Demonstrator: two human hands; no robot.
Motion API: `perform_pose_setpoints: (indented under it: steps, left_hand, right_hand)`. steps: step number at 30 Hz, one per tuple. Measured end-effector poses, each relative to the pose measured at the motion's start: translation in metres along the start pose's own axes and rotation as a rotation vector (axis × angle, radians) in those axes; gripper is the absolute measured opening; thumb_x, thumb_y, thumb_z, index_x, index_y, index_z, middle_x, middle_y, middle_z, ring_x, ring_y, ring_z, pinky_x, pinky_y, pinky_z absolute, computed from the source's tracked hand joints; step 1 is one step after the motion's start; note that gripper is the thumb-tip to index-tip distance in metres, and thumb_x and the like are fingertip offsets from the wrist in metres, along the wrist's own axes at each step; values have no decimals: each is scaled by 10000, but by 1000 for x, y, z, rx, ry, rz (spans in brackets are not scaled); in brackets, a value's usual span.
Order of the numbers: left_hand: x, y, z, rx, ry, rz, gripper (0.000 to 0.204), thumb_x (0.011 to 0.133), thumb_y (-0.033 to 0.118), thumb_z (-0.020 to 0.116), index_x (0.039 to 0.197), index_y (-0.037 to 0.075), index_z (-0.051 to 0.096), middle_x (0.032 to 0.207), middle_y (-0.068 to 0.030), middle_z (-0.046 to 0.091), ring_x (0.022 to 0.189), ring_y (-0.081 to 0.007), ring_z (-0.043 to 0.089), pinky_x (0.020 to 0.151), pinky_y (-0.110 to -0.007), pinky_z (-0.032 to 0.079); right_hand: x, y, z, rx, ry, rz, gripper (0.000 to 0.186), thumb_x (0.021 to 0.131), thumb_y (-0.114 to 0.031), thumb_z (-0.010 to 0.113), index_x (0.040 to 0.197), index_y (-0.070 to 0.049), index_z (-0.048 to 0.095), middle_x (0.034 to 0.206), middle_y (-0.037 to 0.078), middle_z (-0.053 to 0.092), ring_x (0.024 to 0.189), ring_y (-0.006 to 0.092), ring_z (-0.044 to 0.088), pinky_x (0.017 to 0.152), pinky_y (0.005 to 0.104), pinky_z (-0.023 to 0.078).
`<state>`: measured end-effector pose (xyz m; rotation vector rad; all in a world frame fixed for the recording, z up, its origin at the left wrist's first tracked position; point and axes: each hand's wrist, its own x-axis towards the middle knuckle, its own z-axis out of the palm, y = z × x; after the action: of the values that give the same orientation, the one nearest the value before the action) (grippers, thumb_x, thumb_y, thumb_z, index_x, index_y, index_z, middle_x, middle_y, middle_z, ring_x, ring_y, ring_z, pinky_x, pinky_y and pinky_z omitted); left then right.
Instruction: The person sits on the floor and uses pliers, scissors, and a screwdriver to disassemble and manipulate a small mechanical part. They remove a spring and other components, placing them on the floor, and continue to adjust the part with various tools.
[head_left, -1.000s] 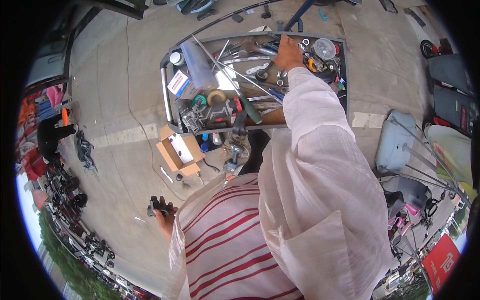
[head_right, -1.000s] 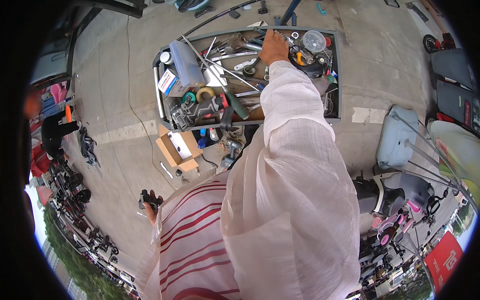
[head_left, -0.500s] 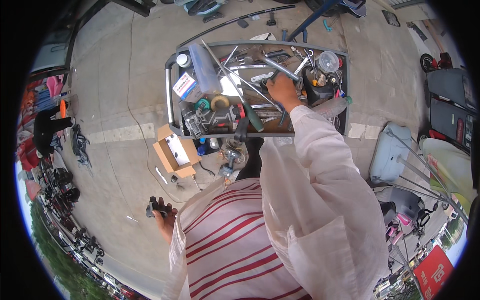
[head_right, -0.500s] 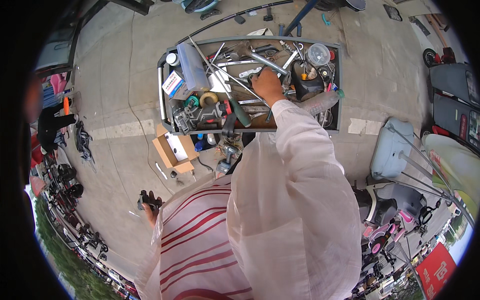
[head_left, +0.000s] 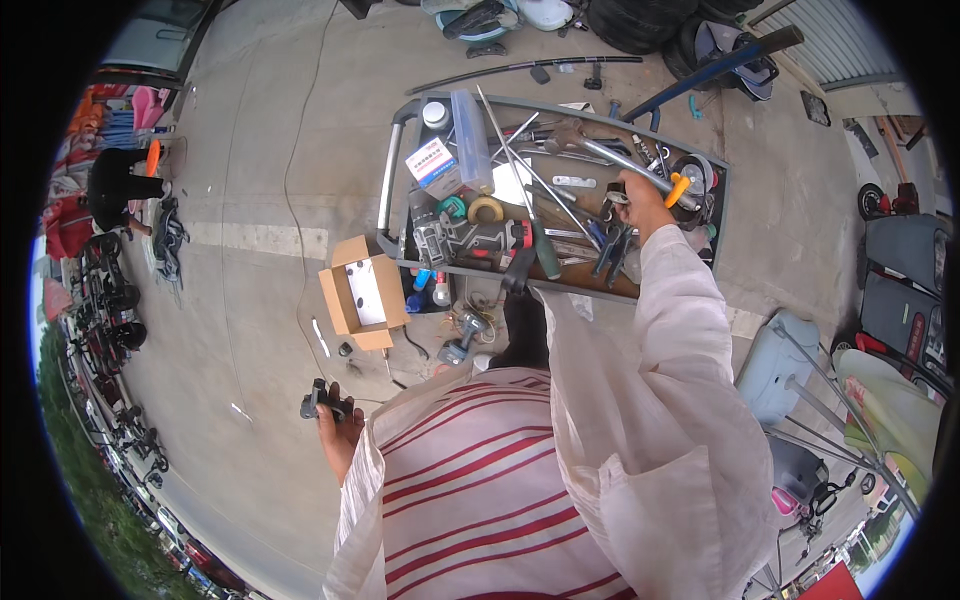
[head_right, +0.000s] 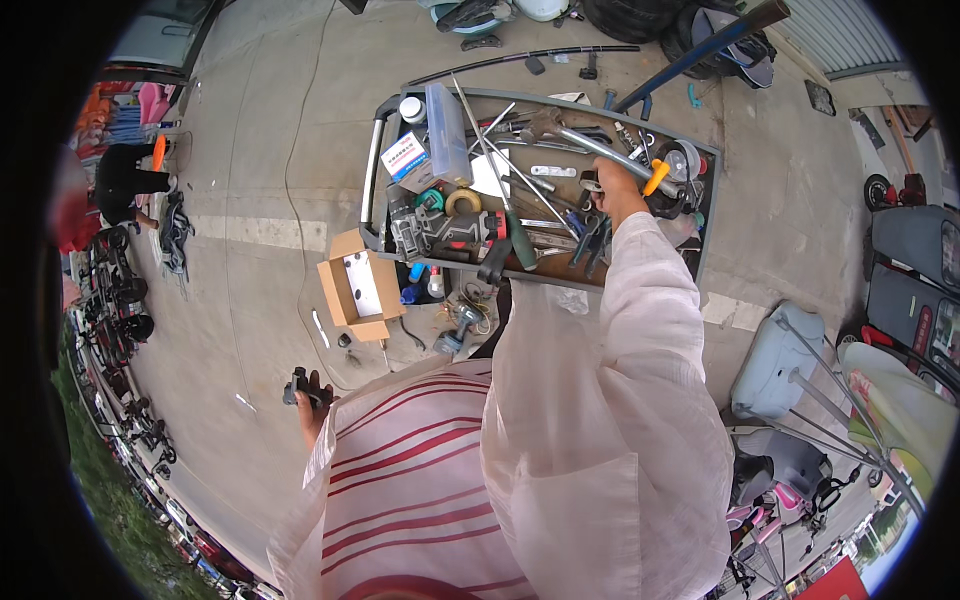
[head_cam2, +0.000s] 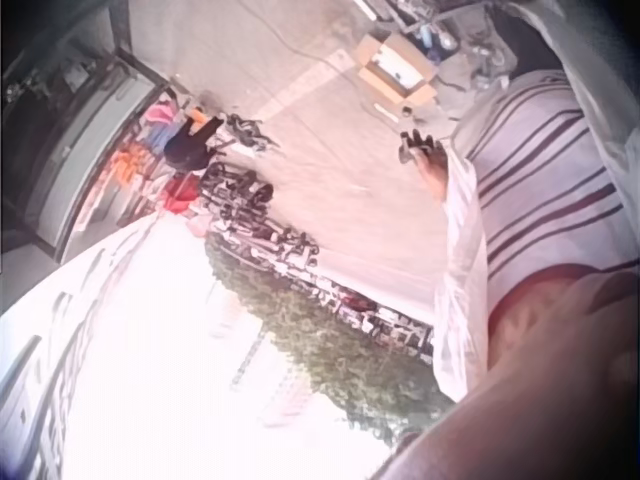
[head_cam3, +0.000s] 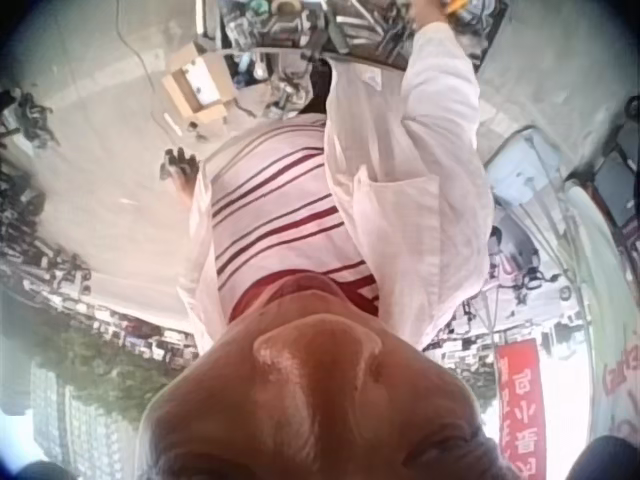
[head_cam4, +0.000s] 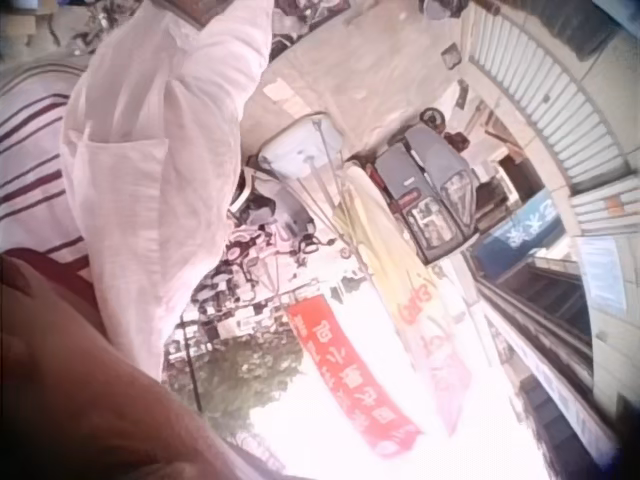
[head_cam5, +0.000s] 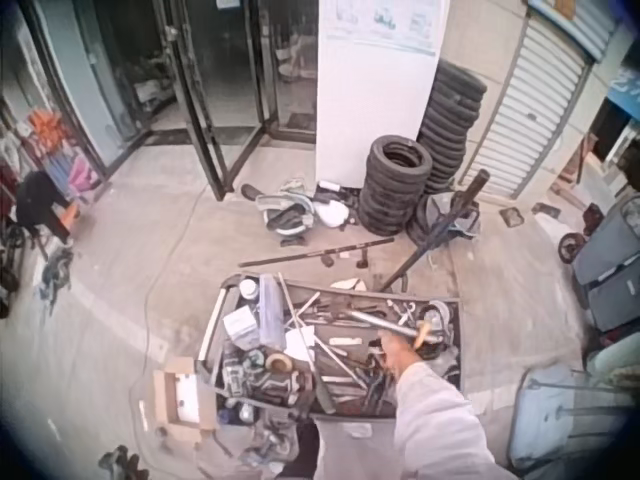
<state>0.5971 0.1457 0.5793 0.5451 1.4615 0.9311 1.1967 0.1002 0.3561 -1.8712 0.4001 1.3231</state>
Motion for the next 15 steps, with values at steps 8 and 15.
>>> perform_pose_setpoints:
  steps: [8,15]
  left_hand:
    - [3,-10,-45,-179,-49,17,435,939,335,657,1293,133,506,1202,-24,639,927,-144,586,759,-292,458]
    - [-22,-8,-119,-242,-2,85,418,897,261,717,1236,110,524,1126,1,655,897,-114,599,707,-261,476]
  right_hand:
    - [-101,30,11,553,-395,40,315,942,-316,477,1080,-43,550,1120,238,661,1074,389,631,923,483,490]
    - [-62,83,22,-130,-260,-669,345,980,-347,587,1192,-82,648,1076,29,625,1019,161,537,945,313,369]
